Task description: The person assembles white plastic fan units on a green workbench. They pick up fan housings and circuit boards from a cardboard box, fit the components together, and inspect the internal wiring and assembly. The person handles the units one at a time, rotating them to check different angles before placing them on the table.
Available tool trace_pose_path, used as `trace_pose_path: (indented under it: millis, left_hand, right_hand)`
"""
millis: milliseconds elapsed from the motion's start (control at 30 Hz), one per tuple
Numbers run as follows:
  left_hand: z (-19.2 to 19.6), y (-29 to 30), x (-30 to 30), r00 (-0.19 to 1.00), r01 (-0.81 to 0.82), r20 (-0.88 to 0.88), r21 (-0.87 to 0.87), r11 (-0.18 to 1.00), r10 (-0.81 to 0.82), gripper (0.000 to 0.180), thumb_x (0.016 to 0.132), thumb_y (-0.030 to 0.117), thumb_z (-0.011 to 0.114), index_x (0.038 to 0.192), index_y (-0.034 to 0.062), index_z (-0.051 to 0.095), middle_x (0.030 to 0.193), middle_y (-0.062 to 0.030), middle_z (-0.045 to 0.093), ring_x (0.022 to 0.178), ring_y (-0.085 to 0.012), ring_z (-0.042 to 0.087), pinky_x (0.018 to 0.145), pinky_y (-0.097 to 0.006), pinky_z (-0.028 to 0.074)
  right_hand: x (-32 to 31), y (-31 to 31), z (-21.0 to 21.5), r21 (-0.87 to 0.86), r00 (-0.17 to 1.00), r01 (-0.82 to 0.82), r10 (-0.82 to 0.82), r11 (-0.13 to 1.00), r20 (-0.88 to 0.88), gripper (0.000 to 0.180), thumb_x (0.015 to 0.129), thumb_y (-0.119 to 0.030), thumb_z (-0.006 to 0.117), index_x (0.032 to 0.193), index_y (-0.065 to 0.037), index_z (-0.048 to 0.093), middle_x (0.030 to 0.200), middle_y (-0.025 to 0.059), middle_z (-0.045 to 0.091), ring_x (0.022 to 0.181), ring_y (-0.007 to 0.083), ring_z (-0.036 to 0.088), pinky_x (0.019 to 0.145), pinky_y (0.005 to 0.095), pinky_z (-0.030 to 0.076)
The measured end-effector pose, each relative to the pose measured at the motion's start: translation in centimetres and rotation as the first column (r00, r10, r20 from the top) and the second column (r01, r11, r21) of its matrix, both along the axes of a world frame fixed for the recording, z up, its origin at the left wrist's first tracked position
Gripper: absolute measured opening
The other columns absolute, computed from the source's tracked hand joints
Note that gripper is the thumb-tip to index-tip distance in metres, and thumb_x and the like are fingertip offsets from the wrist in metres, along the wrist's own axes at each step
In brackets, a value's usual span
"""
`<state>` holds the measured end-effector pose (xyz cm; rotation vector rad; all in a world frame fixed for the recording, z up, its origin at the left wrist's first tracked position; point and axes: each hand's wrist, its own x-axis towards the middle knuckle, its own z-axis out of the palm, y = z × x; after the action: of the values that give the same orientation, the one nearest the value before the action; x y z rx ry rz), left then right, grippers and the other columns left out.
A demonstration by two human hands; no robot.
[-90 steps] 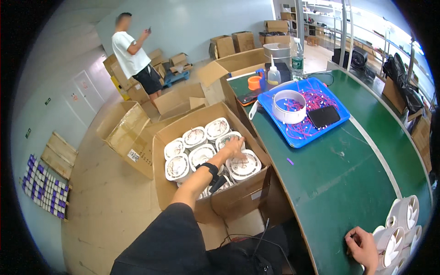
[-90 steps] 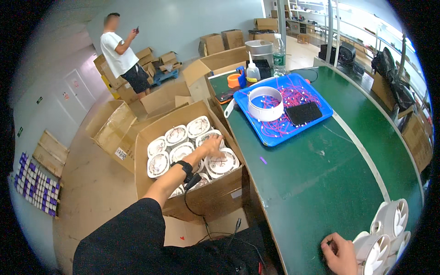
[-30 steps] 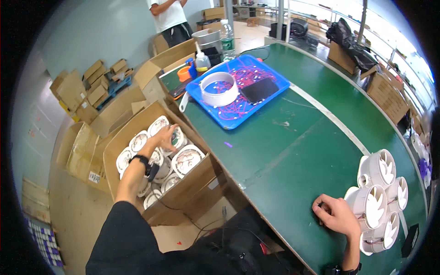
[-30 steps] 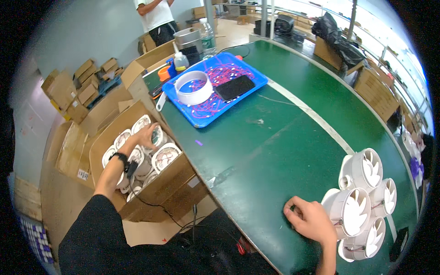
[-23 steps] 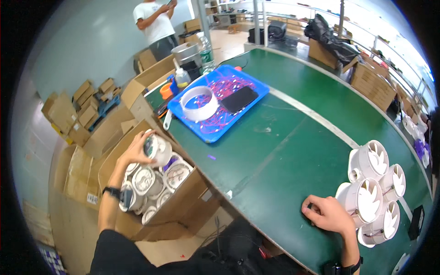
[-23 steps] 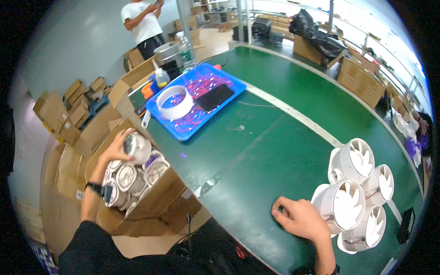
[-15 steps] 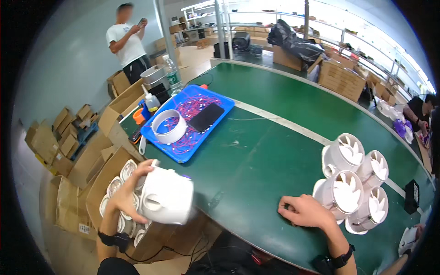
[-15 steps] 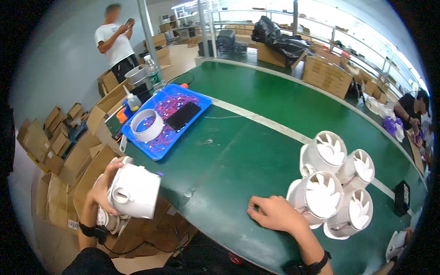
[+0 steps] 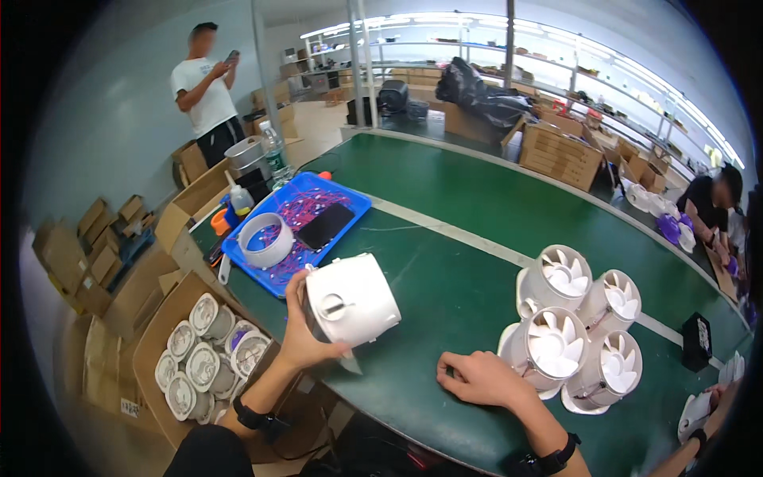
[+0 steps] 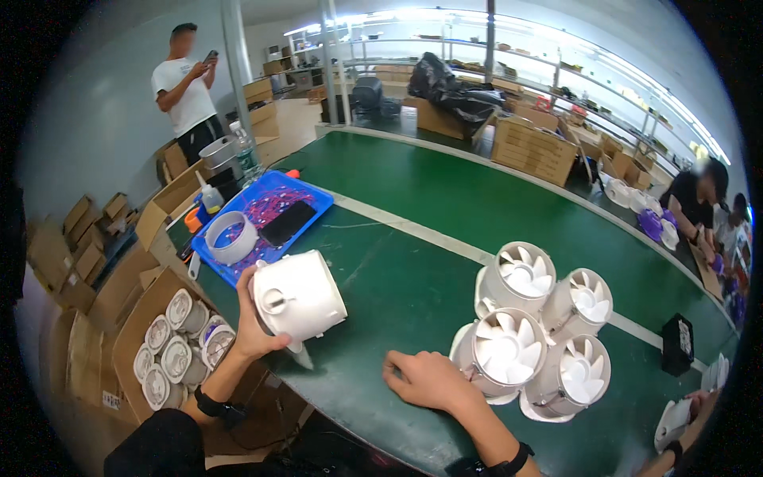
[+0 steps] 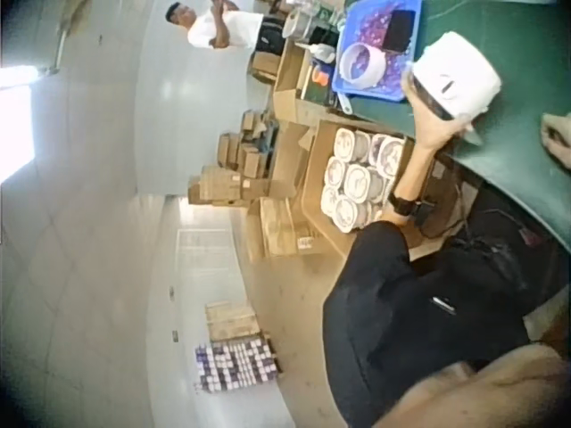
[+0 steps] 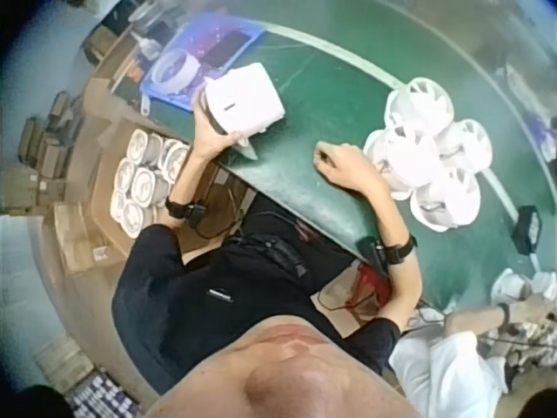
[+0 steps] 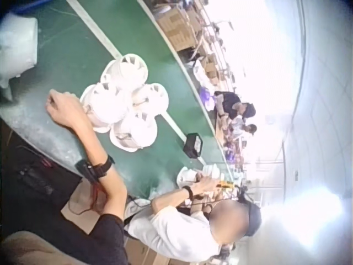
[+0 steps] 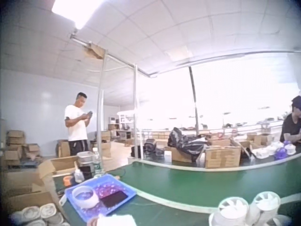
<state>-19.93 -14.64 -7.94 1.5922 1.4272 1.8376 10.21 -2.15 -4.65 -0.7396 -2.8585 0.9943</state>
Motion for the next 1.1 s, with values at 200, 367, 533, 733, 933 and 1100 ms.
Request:
trace_pose_path:
  millis: [200,367,533,733,933,1100]
  left_hand:
    - [-1.1,-5.5,-0.7,0.772,0.070,0.633,0.012,0.997,-0.062,0.087,0.084,0.053,0.060,0.149,0.0082,0.023,0.147,-0.0163,0.036,0.135,-0.0305,0.040,0.111,-0.045,0.035]
    - [-1.3,-6.6,-2.3,0.654,0.029,0.748,-0.174,0.984,0.113,0.054,0.102,0.041,0.035,0.144,0.0062,0.036,0.141,-0.0137,0.047,0.127,-0.0259,0.049,0.108,-0.041,0.038]
    - [-1.1,-2.0,-1.3,0.623,-0.271,0.696,-0.238,0.933,0.358,0.044,0.099,0.025,0.045,0.139,0.0057,0.037,0.130,-0.0138,0.051,0.121,-0.0222,0.051,0.104,-0.037,0.042]
    - [-4.8,4.0,-0.5,0.804,-0.580,-0.160,-0.004,0.815,0.572,0.047,0.089,0.006,0.054,0.134,0.0037,0.041,0.132,-0.0165,0.049,0.121,-0.0247,0.050,0.104,-0.036,0.040]
    - [0.9,-4.0,1.0,0.940,-0.322,-0.037,-0.425,0.846,0.339,0.022,0.089,0.012,0.064,0.108,0.0028,0.063,0.079,-0.0055,0.066,0.069,-0.0119,0.064,0.062,-0.027,0.051]
    - [-4.6,-12.4,-12.0,0.613,-0.788,-0.368,-0.351,0.507,0.699,0.025,0.089,0.021,0.065,0.108,0.0051,0.065,0.063,-0.0065,0.063,0.053,-0.0102,0.057,0.049,-0.029,0.044]
  right_hand:
    - [0.1,-0.3,0.1,0.010,0.999,0.037,-0.037,0.999,-0.026,0.019,0.087,-0.027,0.060,0.095,-0.009,0.064,0.062,0.0115,0.063,0.057,0.0321,0.062,0.055,0.0412,0.047]
    - [-0.7,-0.4,0.4,-0.014,1.000,0.024,-0.024,1.000,-0.020,0.019,0.087,-0.026,0.061,0.090,-0.007,0.065,0.057,0.0092,0.061,0.052,0.0291,0.060,0.052,0.0396,0.046]
    - [-0.8,-0.5,0.8,-0.021,0.998,0.059,-0.058,0.998,0.024,0.016,0.086,-0.024,0.062,0.088,-0.008,0.064,0.055,0.0094,0.060,0.050,0.0276,0.060,0.052,0.0382,0.046]
    - [-1.4,-0.8,0.7,-0.040,0.995,0.090,-0.088,0.995,0.048,0.015,0.084,-0.023,0.065,0.086,-0.008,0.064,0.055,0.0115,0.060,0.052,0.0313,0.061,0.053,0.0397,0.046]
    - [-1.2,-0.7,0.5,-0.078,0.993,0.117,-0.116,0.990,0.026,0.013,0.083,-0.016,0.065,0.084,-0.004,0.061,0.051,0.0118,0.055,0.043,0.0267,0.054,0.048,0.0372,0.039]
    - [-1.2,-0.9,0.1,-0.101,0.989,0.146,-0.145,0.984,0.020,0.012,0.083,-0.015,0.064,0.083,-0.004,0.061,0.048,0.0113,0.053,0.041,0.0252,0.052,0.046,0.0361,0.037]
